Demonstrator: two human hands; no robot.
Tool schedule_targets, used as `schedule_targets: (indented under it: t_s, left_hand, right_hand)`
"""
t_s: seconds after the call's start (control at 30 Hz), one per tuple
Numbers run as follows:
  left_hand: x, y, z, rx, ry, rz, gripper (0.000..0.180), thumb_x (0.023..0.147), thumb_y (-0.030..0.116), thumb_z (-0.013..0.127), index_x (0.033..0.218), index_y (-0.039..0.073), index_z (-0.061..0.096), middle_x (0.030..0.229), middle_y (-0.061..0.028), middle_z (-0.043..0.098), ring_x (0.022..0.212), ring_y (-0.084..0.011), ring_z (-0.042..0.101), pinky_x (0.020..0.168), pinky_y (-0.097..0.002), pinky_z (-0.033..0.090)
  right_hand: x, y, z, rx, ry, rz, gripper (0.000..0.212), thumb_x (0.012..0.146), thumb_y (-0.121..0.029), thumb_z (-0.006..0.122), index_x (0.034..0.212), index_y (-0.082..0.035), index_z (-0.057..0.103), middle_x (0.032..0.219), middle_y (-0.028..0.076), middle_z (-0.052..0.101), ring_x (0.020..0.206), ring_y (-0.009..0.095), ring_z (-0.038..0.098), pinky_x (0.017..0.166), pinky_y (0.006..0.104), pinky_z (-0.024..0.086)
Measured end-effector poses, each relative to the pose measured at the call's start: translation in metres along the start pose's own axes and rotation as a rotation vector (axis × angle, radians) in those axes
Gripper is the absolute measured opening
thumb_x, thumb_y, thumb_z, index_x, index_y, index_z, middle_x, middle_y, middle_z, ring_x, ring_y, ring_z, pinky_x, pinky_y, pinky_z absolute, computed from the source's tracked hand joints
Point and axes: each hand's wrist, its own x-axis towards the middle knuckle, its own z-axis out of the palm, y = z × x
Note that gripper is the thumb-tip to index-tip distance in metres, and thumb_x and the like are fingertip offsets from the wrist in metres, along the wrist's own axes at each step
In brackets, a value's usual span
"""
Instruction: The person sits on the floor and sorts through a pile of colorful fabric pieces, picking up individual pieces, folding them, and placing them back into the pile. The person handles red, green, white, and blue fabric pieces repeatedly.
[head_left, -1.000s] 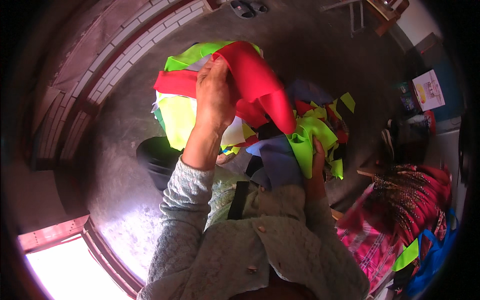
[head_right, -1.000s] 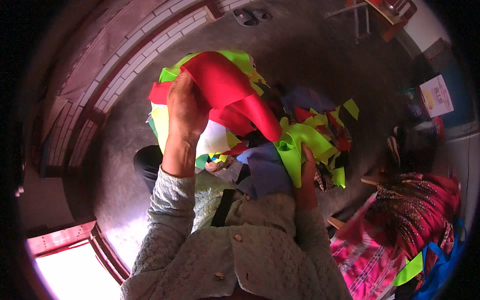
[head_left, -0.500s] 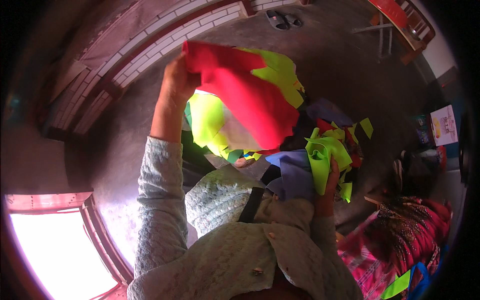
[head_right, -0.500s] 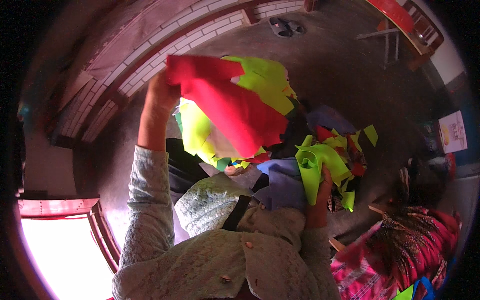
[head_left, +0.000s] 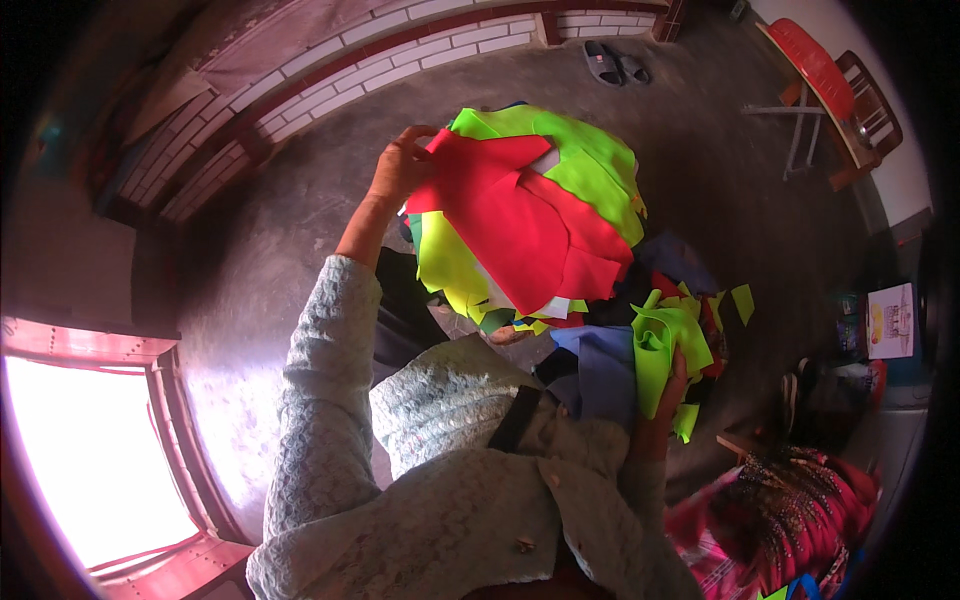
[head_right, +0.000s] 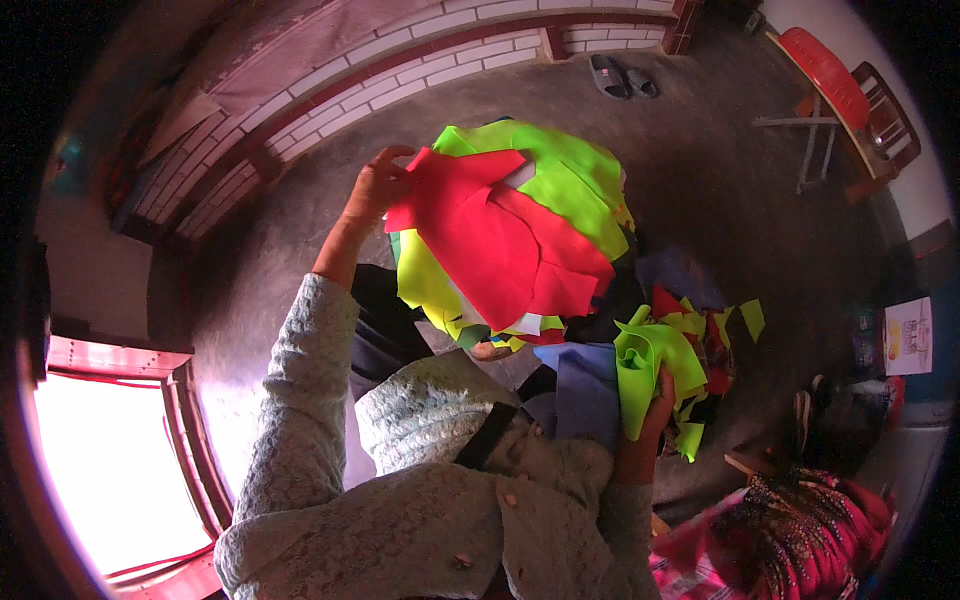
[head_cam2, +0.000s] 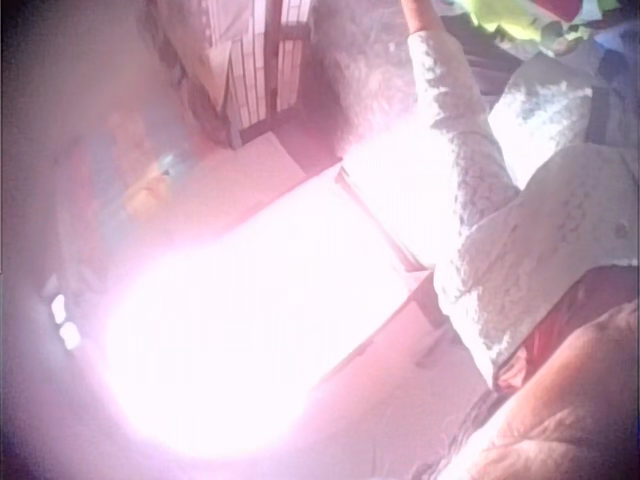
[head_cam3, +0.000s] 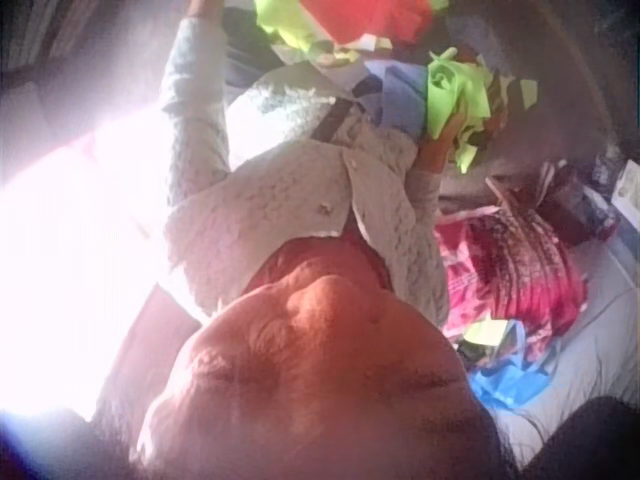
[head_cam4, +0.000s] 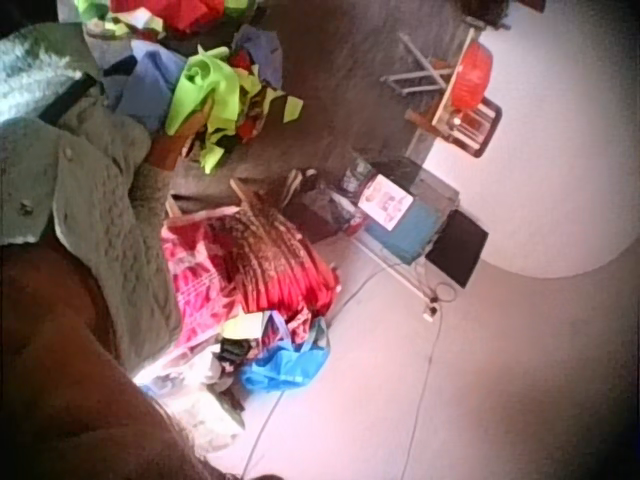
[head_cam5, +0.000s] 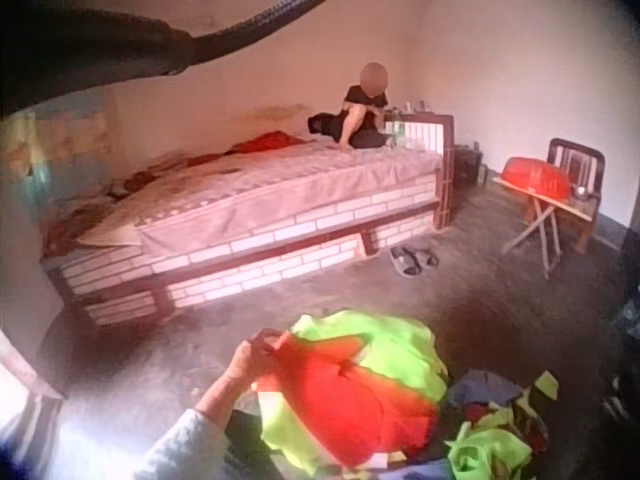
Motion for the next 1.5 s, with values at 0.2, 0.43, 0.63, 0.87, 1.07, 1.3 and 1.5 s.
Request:
schedule_targets:
  t_s: [0.2, 0.43, 0.63, 0.87, 1.07, 1.3, 1.5]
  left_hand:
    - [-0.007, 0.027, 0.016, 0.485, 0.133, 0.480, 0.042, 0.066, 0.002, 0.068, 0.105, 0.018, 0.068, 0.102, -0.0073, 0.063, 0.101, -0.0264, 0.056, 0.088, -0.0357, 0.047]
    - [0.016, 0.017, 0.015, -0.451, 0.069, 0.111, 0.016, 0.082, 0.009, 0.064, 0.096, 0.002, 0.068, 0.092, -0.0079, 0.067, 0.081, -0.0175, 0.064, 0.071, -0.0313, 0.053]
    - [0.025, 0.012, 0.009, -0.821, 0.123, -0.241, 0.025, 0.089, 0.019, 0.060, 0.098, -0.003, 0.065, 0.087, -0.0083, 0.067, 0.077, -0.0149, 0.063, 0.067, -0.0300, 0.052]
    - [0.012, -0.004, -0.011, -0.601, -0.002, -0.223, 0.038, 0.091, 0.031, 0.056, 0.112, 0.000, 0.059, 0.099, -0.0064, 0.065, 0.087, -0.0153, 0.061, 0.076, -0.0303, 0.049]
    - [-0.038, -0.006, -0.004, -0.407, 0.366, 0.081, 0.024, 0.085, 0.014, 0.063, 0.105, 0.001, 0.060, 0.095, -0.0036, 0.062, 0.087, -0.0127, 0.058, 0.078, -0.0277, 0.047]
    - [-0.142, 0.033, 0.044, 0.144, 0.251, 0.457, 0.040, 0.062, 0.000, 0.073, 0.100, 0.006, 0.062, 0.100, -0.0088, 0.060, 0.098, -0.0286, 0.058, 0.085, -0.0356, 0.046]
    - [-0.148, 0.050, 0.065, 0.428, 0.203, 0.649, 0.038, 0.061, 0.008, 0.074, 0.098, 0.013, 0.067, 0.107, -0.0078, 0.059, 0.095, -0.0282, 0.058, 0.081, -0.0382, 0.048]
  right_hand:
    - [0.000, -0.002, -0.002, -0.077, 0.045, 0.000, 0.037, 0.097, -0.027, 0.041, 0.116, 0.000, 0.056, 0.110, 0.010, 0.061, 0.099, 0.019, 0.060, 0.086, 0.0294, 0.048]
    - [-0.003, -0.001, 0.001, -0.371, 0.076, -0.100, 0.037, 0.096, -0.028, 0.043, 0.117, -0.001, 0.056, 0.110, 0.011, 0.061, 0.098, 0.019, 0.060, 0.085, 0.0296, 0.048]
    - [0.000, -0.001, -0.003, -0.277, 0.037, -0.071, 0.036, 0.095, -0.027, 0.045, 0.116, 0.000, 0.056, 0.109, 0.010, 0.061, 0.097, 0.019, 0.060, 0.083, 0.0303, 0.049]
    - [-0.005, -0.002, -0.003, -0.203, 0.007, -0.055, 0.035, 0.096, -0.026, 0.044, 0.116, 0.000, 0.057, 0.109, 0.010, 0.062, 0.097, 0.019, 0.061, 0.084, 0.0299, 0.049]
    - [-0.002, 0.000, -0.002, -0.043, 0.029, 0.007, 0.035, 0.096, -0.026, 0.042, 0.116, -0.001, 0.057, 0.109, 0.010, 0.062, 0.097, 0.018, 0.061, 0.084, 0.0301, 0.049]
    - [0.002, 0.000, -0.010, 0.112, -0.014, 0.056, 0.035, 0.095, -0.024, 0.045, 0.119, 0.000, 0.055, 0.112, 0.011, 0.062, 0.100, 0.021, 0.060, 0.088, 0.0332, 0.049]
    - [0.007, 0.003, -0.019, 0.151, -0.047, 0.061, 0.035, 0.095, -0.023, 0.046, 0.120, 0.000, 0.054, 0.113, 0.012, 0.061, 0.101, 0.022, 0.060, 0.089, 0.0337, 0.049]
